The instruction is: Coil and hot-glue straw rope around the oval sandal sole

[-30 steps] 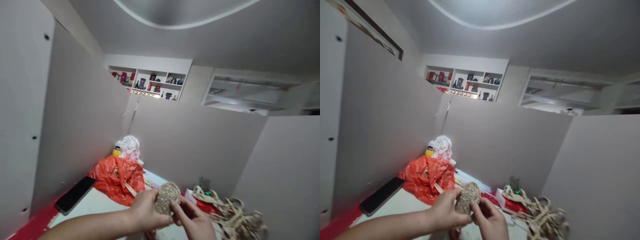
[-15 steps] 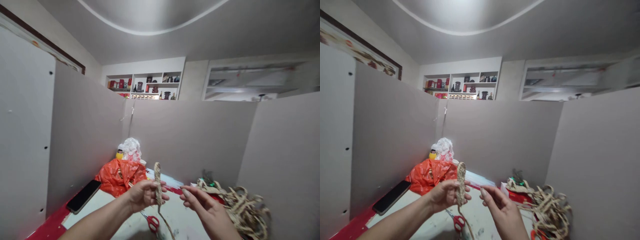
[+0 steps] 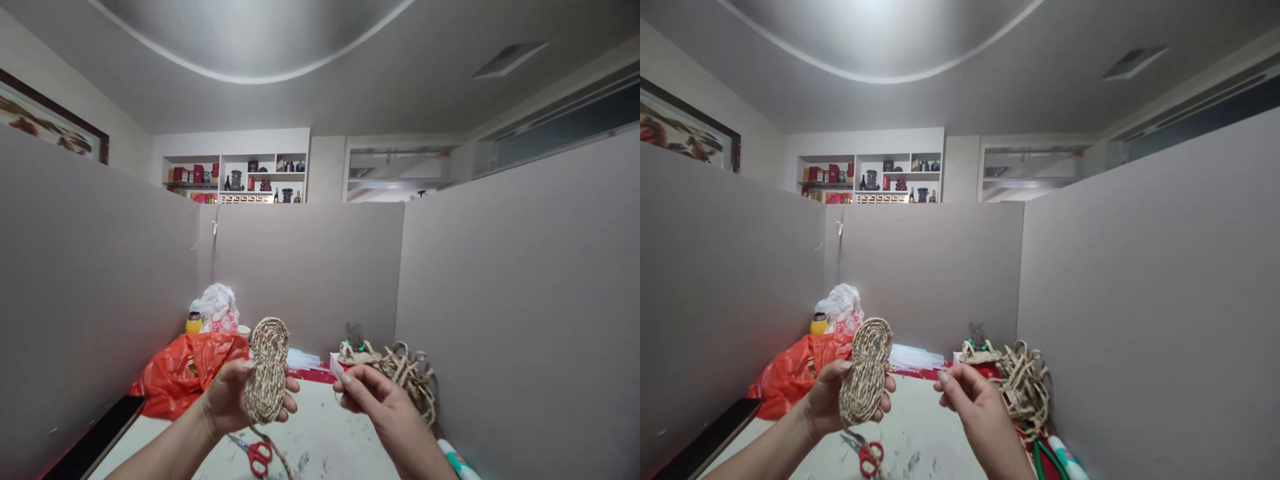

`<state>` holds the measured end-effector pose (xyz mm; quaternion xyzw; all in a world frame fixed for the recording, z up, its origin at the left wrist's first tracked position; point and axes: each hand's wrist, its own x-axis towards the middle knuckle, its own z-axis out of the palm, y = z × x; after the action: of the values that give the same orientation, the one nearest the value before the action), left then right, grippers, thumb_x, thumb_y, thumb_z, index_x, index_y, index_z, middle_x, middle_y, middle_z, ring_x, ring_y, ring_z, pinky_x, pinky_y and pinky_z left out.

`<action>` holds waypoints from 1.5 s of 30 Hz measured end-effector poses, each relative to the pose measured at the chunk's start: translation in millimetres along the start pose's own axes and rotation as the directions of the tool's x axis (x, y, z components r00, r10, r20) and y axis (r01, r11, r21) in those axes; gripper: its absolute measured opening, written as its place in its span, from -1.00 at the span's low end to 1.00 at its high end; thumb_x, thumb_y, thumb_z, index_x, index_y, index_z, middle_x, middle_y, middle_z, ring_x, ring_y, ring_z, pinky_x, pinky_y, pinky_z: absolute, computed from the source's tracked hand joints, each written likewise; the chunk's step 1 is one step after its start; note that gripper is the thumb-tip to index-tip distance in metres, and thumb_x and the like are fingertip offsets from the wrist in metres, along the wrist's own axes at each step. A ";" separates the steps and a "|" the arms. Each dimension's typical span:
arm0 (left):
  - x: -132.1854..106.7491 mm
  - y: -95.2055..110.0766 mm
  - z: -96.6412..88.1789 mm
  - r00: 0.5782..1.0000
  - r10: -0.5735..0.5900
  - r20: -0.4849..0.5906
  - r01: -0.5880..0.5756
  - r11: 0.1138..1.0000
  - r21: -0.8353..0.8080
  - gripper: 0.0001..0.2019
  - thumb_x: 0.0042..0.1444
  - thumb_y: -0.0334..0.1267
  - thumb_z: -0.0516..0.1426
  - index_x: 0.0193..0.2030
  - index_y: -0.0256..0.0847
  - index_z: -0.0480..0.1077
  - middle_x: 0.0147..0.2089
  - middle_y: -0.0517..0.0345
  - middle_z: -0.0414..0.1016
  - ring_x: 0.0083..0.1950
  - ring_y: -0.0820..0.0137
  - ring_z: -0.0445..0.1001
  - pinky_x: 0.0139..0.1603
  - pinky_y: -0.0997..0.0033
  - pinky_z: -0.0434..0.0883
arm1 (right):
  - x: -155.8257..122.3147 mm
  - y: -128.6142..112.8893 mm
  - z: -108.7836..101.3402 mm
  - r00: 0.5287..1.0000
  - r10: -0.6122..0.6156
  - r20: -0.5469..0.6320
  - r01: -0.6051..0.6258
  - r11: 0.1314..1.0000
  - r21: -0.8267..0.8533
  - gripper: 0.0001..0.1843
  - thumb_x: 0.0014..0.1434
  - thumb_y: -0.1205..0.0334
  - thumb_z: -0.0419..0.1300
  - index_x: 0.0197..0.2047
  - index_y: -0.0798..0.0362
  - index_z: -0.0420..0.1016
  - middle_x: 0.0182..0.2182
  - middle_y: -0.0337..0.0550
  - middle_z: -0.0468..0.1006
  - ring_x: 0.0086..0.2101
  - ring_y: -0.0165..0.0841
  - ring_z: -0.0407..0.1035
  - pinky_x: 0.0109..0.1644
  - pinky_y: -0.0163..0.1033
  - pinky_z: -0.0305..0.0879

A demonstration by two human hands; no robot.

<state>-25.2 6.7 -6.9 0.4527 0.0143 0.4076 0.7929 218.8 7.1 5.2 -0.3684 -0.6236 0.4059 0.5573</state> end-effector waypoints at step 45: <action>19.3 -17.1 -54.6 0.991 -0.087 -0.098 0.080 0.994 -0.072 -0.45 -0.01 -0.15 0.12 0.04 -0.57 0.41 -0.08 -0.24 0.58 -0.12 0.21 0.55 -0.14 0.31 0.46 | 77.5 29.4 57.8 0.893 -0.121 0.434 -0.083 0.903 0.422 -0.64 0.00 -0.02 0.35 -0.29 0.12 0.56 -0.54 -0.24 0.52 -0.55 -0.43 0.37 -0.42 -0.32 0.34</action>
<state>-22.9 53.6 -44.9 0.4033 0.0597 0.3966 0.8225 153.2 84.0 6.1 -0.1261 -0.6342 0.6017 0.4689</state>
